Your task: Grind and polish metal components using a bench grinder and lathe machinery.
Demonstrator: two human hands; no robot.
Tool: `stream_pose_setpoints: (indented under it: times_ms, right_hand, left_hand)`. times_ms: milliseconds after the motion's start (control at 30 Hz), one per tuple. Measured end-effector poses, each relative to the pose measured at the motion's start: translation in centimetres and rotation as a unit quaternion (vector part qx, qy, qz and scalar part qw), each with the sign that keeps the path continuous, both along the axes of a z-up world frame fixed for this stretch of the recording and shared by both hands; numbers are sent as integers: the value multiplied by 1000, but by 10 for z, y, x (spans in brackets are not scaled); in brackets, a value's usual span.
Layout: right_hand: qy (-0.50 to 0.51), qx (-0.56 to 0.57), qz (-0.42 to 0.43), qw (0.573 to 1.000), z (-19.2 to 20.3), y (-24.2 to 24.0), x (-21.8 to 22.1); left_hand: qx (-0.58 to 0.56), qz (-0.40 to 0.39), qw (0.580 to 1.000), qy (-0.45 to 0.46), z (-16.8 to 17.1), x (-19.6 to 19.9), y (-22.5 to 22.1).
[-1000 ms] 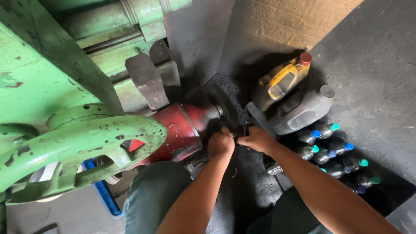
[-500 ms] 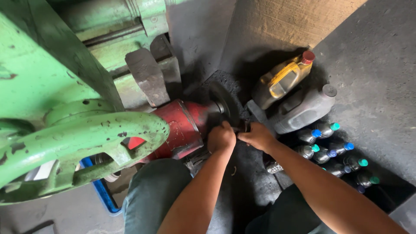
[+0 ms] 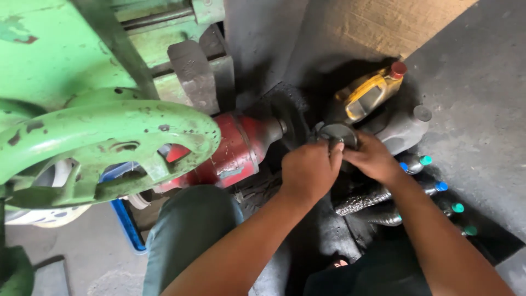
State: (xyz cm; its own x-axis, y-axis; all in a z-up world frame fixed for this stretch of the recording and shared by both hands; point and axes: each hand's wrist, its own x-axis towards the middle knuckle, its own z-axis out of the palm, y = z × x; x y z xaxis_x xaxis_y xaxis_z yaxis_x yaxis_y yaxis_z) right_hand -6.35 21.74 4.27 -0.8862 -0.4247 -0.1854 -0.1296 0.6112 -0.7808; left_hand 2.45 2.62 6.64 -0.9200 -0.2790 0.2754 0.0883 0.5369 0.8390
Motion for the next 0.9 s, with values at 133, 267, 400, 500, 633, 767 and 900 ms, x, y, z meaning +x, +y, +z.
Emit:
stream_pose_setpoints:
  times_ms: [133, 267, 400, 500, 633, 767, 900]
  right_hand:
    - [-4, -81, -26, 996, -24, 40, -13]
    - [75, 50, -40, 995, 10, 2, 5]
    - [-97, -24, -25, 995, -39, -11, 3]
    - [-80, -18, -64, 995, -71, -21, 11]
    - [-13, 23, -72, 997, -93, -34, 17]
    - [-25, 85, -81, 993, -82, -51, 13]
    - [-50, 125, -51, 990, -98, -53, 5]
  left_hand:
    - [-101, -73, 991, 38, 2, -3, 4]
    - [-51, -90, 995, -3, -85, -37, 21]
    - [-57, -21, 997, -41, -115, -48, 22]
    - [70, 35, 977, -197, -119, -47, 12]
    - [108, 68, 940, -317, -140, -53, 5]
    - [78, 79, 925, -363, -186, -63, 3]
    - [-21, 21, 936, -350, -206, -64, 1]
